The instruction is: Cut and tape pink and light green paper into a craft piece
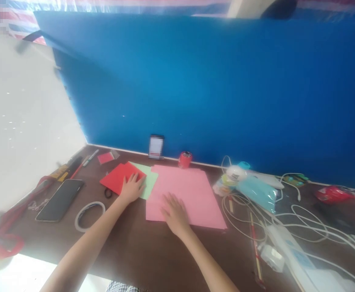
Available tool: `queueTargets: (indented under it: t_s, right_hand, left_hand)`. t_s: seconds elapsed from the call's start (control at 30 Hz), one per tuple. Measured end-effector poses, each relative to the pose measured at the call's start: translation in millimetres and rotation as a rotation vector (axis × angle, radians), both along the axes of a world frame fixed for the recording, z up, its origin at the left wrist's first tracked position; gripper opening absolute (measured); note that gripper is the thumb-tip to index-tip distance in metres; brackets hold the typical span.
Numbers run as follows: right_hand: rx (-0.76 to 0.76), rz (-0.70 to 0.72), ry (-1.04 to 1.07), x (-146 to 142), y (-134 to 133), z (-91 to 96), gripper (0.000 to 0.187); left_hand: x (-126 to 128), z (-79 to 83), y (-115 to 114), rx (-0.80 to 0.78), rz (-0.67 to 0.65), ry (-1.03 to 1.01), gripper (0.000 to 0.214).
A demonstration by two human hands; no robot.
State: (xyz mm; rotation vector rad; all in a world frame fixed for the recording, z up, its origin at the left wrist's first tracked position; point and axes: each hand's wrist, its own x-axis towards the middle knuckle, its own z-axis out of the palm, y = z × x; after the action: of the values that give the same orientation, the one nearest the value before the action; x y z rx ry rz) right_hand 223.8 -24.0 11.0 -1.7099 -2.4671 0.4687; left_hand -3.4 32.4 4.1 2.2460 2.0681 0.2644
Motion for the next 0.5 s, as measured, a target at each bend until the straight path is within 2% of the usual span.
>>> queueTargets:
  t_s: [0.1, 0.17, 0.27, 0.3, 0.37, 0.43, 0.47, 0.5]
  right_hand:
    - [0.019, -0.005, 0.041, 5, -4, 4.7, 0.048]
    - [0.017, -0.008, 0.097, 17, -5, 13.4, 0.045]
    - [-0.036, -0.051, 0.271, 40, -8, 36.6, 0.036]
    - [-0.021, -0.056, 0.345, 46, -11, 46.4, 0.035]
    - [0.069, -0.071, 0.476, 53, -19, 66.9, 0.036]
    - [0.131, 0.016, 0.536, 50, -29, 85.7, 0.037]
    - [0.133, 0.116, 0.515, 46, -33, 93.4, 0.037]
    - [0.094, 0.237, 0.465, 41, -37, 99.3, 0.037]
  left_hand:
    - [-5, 6.7, 6, 0.068, 0.057, -0.016, 0.043]
    - [-3, 13.0, 5, 0.119, 0.071, -0.134, 0.04]
    - [4, 24.7, 1, 0.094, 0.133, -0.606, 0.036]
    - [6, 28.7, -1, 0.05, 0.171, -0.771, 0.037]
    - [7, 36.6, -4, -0.051, 0.173, -0.942, 0.045]
    - [4, 43.3, -10, -0.223, 0.073, -1.116, 0.058]
    - [1, 45.7, -14, -0.314, 0.001, -1.204, 0.063]
    - [-2, 47.5, -19, -0.303, -0.003, -1.205, 0.065]
